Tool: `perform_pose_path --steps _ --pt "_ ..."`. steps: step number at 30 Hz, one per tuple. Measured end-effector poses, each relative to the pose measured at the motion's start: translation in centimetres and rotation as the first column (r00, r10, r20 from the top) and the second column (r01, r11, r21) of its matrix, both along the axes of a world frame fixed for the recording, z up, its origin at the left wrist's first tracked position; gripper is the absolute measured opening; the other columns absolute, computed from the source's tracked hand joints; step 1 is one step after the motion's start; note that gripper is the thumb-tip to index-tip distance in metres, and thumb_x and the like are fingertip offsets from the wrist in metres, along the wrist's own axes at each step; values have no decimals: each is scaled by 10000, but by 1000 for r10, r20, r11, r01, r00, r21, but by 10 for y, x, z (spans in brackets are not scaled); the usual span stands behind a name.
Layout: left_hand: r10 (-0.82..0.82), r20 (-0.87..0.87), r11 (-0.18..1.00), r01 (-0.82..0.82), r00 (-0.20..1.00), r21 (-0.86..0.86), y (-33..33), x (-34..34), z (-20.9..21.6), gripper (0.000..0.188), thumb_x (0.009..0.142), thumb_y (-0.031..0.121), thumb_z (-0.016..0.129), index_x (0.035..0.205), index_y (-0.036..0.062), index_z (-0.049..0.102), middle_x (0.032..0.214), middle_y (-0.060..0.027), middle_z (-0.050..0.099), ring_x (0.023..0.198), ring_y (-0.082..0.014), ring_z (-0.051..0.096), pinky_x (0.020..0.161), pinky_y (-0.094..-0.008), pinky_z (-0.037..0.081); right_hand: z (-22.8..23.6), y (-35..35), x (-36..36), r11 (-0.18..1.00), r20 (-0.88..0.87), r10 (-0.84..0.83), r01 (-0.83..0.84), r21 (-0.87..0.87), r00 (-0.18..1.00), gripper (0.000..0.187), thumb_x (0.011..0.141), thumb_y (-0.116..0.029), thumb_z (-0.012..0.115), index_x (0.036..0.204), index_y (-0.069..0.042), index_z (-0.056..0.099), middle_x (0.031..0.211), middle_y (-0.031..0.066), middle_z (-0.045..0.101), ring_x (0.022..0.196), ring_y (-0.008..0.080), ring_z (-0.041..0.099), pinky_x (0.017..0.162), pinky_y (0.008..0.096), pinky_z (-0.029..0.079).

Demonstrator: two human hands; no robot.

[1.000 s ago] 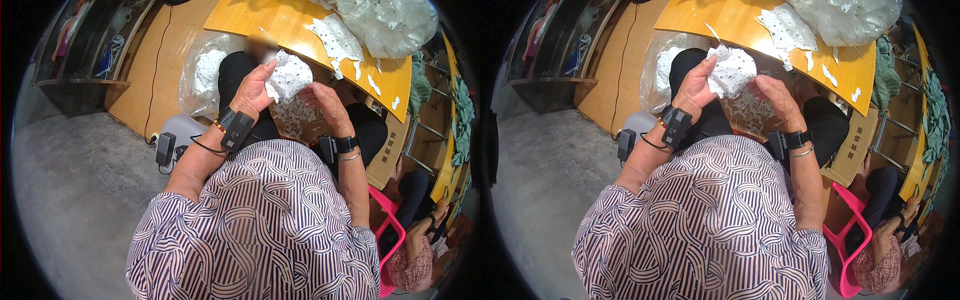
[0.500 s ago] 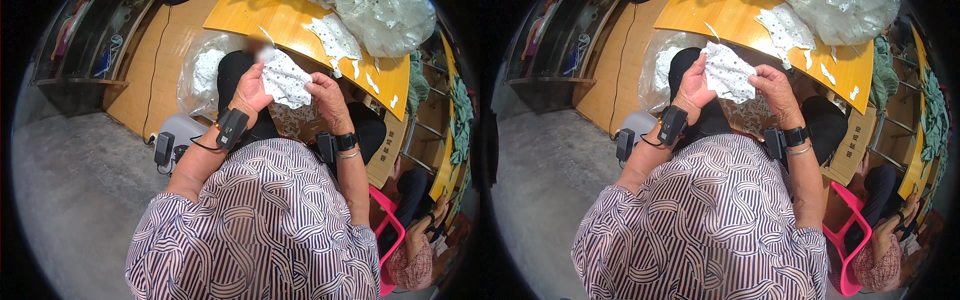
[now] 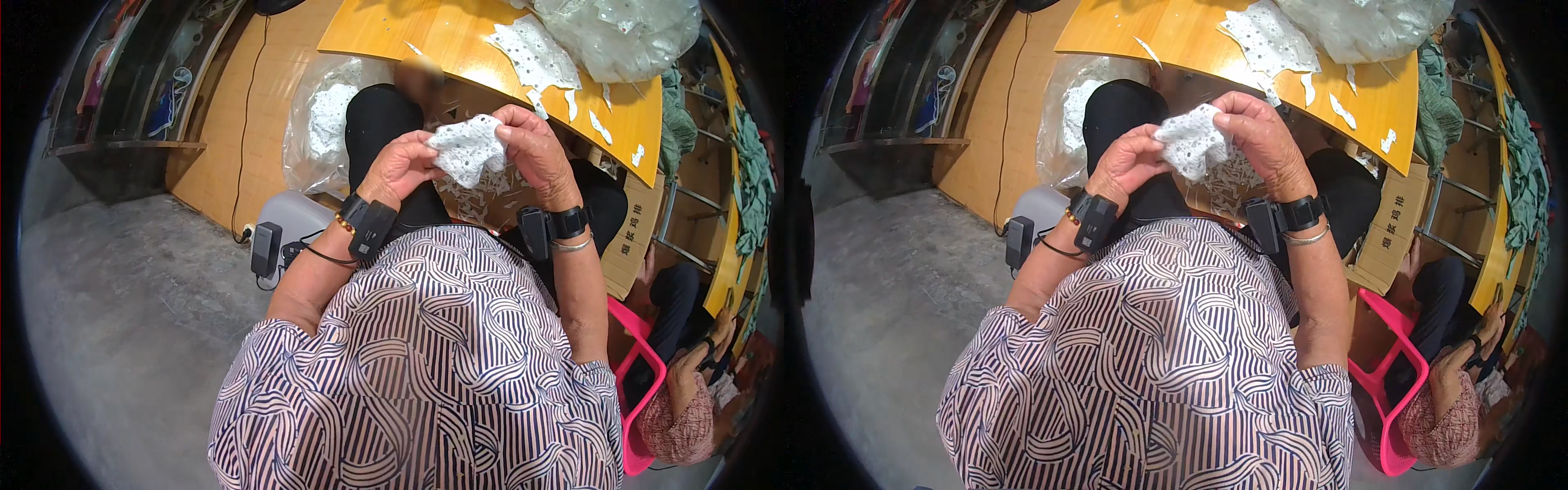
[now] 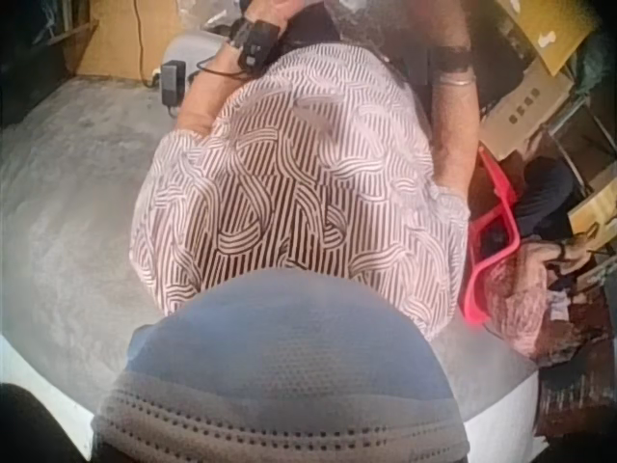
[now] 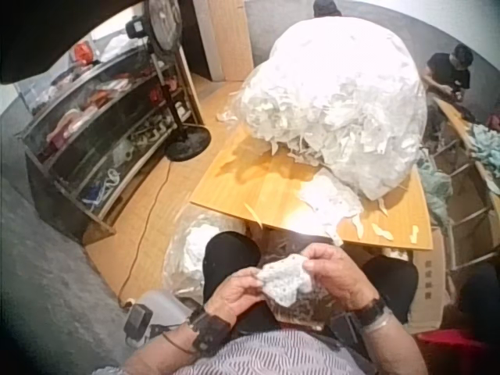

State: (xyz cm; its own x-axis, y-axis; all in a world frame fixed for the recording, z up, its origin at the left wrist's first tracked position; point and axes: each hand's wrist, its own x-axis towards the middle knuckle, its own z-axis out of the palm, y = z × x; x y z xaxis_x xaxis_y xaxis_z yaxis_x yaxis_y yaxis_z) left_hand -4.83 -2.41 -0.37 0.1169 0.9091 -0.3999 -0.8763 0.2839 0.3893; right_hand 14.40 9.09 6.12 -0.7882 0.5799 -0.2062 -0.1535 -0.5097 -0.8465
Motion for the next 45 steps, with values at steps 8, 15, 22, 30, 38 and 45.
perform_pose_path --steps 8,15,22,30,38,45 --pt "102 -470 976 3 877 218 12 5 31 450 727 51 610 1158 32 480 1045 -117 573 1007 -225 541 869 -336 435 24 -9 4 972 176 179 -202 119 968 119 778 -120 615 854 -29 609 769 -26 574 685 45 512 638 182 415" --pt "-17 -702 876 349 712 332 24 35 62 649 625 28 708 1214 24 436 1087 -76 524 1007 -148 498 882 -261 397 22 -7 -6 940 229 260 -300 163 938 122 793 -108 589 850 -4 617 775 3 591 685 73 528 634 202 430" --pt "-115 -428 977 180 897 114 14 42 40 305 730 45 645 1013 -38 566 869 -68 623 736 -116 593 677 -221 481 14 -7 5 994 176 61 -75 74 982 208 783 -89 586 975 -9 579 886 23 588 776 87 540 702 216 437" --pt "-206 -501 955 285 840 84 12 33 36 253 744 95 650 958 -30 600 845 -58 628 726 -112 591 683 -225 466 -3 -5 7 995 127 7 -19 94 992 213 773 -35 566 985 -14 579 861 8 580 706 73 516 634 202 428" --pt "-273 -323 955 297 906 26 12 41 42 221 769 108 646 940 -26 606 849 -54 623 744 -114 592 669 -232 476 -1 -5 1 939 288 7 -105 327 957 168 786 -21 539 949 -3 578 808 -9 570 709 74 521 636 213 445" --pt "-216 -192 962 242 957 126 13 36 28 239 795 119 612 986 -23 586 892 -95 619 775 -159 610 724 -270 498 -26 -9 -5 813 296 -84 -106 573 952 158 742 4 547 897 -6 578 747 42 600 699 130 568 647 263 461"
